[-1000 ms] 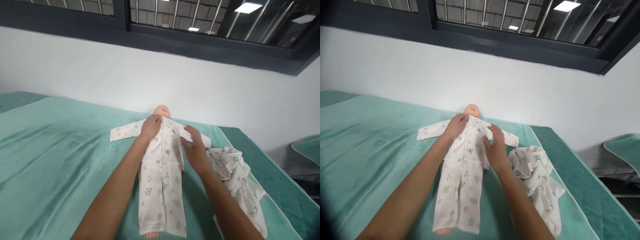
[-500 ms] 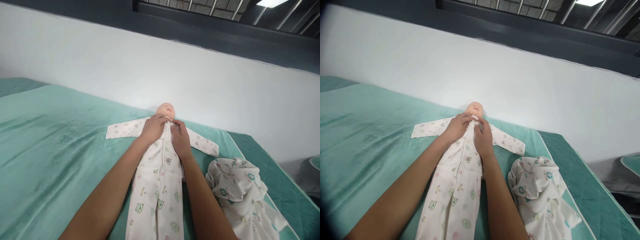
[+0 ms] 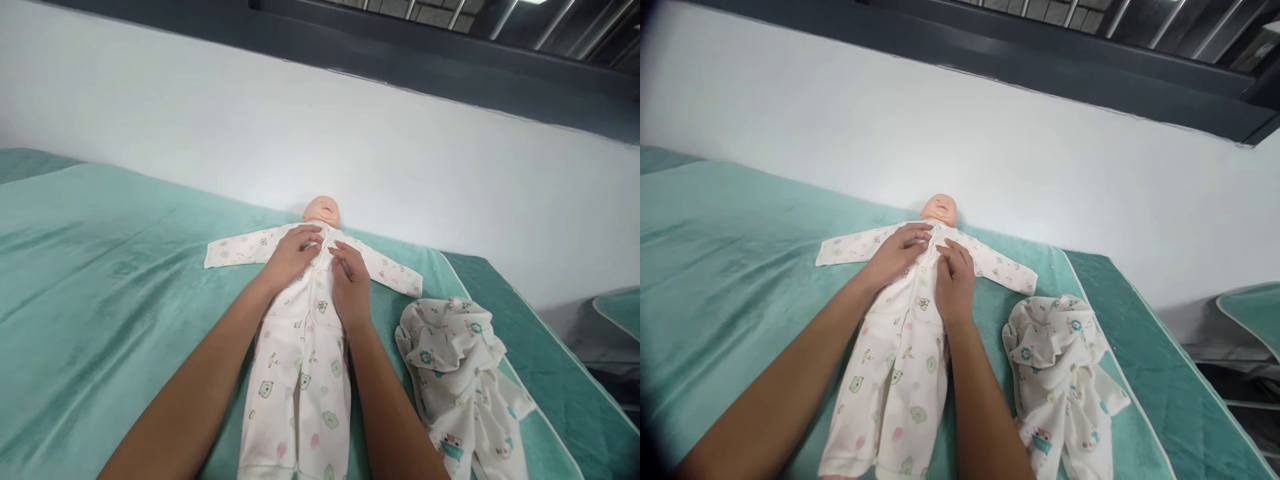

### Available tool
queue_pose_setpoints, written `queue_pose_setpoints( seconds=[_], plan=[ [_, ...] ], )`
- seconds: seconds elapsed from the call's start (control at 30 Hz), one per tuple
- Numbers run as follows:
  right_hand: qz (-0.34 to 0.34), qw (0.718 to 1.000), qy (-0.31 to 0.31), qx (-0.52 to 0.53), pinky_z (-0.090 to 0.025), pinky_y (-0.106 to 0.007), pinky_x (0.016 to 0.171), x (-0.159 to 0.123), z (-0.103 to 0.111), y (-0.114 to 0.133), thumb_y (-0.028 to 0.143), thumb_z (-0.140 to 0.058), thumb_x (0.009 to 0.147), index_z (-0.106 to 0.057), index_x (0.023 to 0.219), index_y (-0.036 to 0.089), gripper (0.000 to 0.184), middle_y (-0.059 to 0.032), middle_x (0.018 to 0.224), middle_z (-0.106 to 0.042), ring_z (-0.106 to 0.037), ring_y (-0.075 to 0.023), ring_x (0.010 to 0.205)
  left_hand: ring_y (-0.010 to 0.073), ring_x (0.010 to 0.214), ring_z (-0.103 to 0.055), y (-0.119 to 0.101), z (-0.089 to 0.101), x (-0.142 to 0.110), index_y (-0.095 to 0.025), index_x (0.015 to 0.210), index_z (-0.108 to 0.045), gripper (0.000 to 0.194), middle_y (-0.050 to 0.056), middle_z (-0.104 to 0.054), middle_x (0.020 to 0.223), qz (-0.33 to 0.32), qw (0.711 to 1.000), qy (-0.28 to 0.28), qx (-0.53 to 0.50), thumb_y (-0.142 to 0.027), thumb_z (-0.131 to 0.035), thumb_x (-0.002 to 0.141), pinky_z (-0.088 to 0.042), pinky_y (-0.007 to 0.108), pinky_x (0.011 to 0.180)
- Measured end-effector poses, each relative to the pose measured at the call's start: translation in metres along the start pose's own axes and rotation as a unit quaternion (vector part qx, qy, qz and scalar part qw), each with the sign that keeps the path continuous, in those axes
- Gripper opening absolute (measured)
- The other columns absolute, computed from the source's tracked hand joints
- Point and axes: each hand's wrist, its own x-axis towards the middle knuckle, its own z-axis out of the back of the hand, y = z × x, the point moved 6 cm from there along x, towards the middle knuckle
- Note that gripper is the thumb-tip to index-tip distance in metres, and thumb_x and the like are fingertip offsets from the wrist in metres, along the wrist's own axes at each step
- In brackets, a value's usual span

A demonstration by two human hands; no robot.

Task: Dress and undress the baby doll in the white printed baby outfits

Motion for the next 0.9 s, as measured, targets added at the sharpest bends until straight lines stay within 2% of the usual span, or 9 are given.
queue_pose_setpoints(
  seconds=[0.1, 0.2, 0.33, 0.47, 0.6, 0.73, 0.9],
  plan=[
    [-0.002, 1.000, -0.002, -0.002, -0.041, -0.045, 0.114, -0.001, 0.001, 0.002, 0.026, -0.052, 0.092, -0.072, 0.099, 0.026, 0.022, -0.0065, 0.130, -0.066, -0.057, -0.0218, 0.129, 0.0236, 0.138, -0.051, 0.002, 0.001, -0.002, -0.027, 0.100, -0.071, 0.015, 0.002, -0.058, 0.147, -0.014, 0.999, 0.036, -0.019, -0.033, -0.060, 0.092, -0.046, 0.040, 0.112],
    [-0.017, 1.000, 0.000, 0.008, -0.043, -0.044, 0.112, 0.000, 0.000, 0.002, 0.026, -0.052, 0.092, -0.071, 0.097, 0.026, 0.020, -0.0068, 0.129, -0.066, -0.057, -0.0219, 0.128, 0.0233, 0.138, -0.050, -0.001, 0.001, -0.001, -0.028, 0.101, -0.073, 0.015, 0.003, -0.059, 0.145, -0.041, 0.998, 0.038, 0.001, -0.035, -0.062, 0.092, -0.046, 0.039, 0.113],
    [-0.045, 0.998, -0.014, 0.030, -0.044, -0.042, 0.110, 0.003, 0.001, -0.002, 0.025, -0.053, 0.089, -0.067, 0.094, 0.026, 0.015, -0.0049, 0.125, -0.067, -0.058, -0.0214, 0.125, 0.0233, 0.132, -0.054, -0.010, -0.002, -0.002, -0.027, 0.097, -0.074, 0.015, 0.003, -0.067, 0.133, -0.087, 0.991, -0.005, 0.098, -0.028, -0.060, 0.093, -0.045, 0.040, 0.112],
    [-0.065, 0.997, -0.031, 0.042, -0.044, -0.041, 0.108, 0.000, 0.003, -0.005, 0.026, -0.053, 0.087, -0.064, 0.092, 0.025, 0.012, -0.0048, 0.125, -0.068, -0.059, -0.0210, 0.121, 0.0250, 0.119, -0.059, -0.024, -0.011, -0.007, -0.024, 0.099, -0.071, 0.021, 0.005, -0.070, 0.122, -0.155, 0.955, -0.043, 0.250, -0.023, -0.050, 0.098, -0.045, 0.044, 0.105],
    [-0.068, 0.996, -0.034, 0.045, -0.043, -0.041, 0.109, -0.008, 0.005, -0.003, 0.027, -0.053, 0.087, -0.064, 0.095, 0.024, 0.014, -0.0060, 0.126, -0.067, -0.059, -0.0213, 0.120, 0.0287, 0.104, -0.061, -0.028, -0.014, -0.010, -0.020, 0.098, -0.066, 0.023, 0.011, -0.070, 0.107, -0.137, 0.926, -0.082, 0.341, -0.021, -0.043, 0.100, -0.045, 0.046, 0.091],
    [-0.047, 0.999, -0.008, 0.022, -0.038, -0.042, 0.115, -0.017, 0.006, 0.005, 0.028, -0.053, 0.089, -0.068, 0.093, 0.025, 0.016, -0.0066, 0.132, -0.064, -0.054, -0.0220, 0.130, 0.0268, 0.096, -0.060, -0.021, -0.008, -0.008, -0.021, 0.091, -0.060, 0.015, 0.008, -0.067, 0.099, -0.103, 0.942, -0.106, 0.301, -0.020, -0.047, 0.097, -0.046, 0.042, 0.084],
    [-0.062, 0.997, 0.003, 0.039, -0.040, -0.041, 0.112, -0.019, 0.006, 0.008, 0.029, -0.054, 0.090, -0.069, 0.089, 0.025, 0.015, -0.0073, 0.133, -0.062, -0.053, -0.0225, 0.132, 0.0246, 0.104, -0.058, -0.023, -0.010, -0.007, -0.021, 0.090, -0.059, 0.011, 0.007, -0.066, 0.105, -0.148, 0.963, -0.069, 0.213, -0.016, -0.050, 0.094, -0.047, 0.041, 0.094]
  ],
)
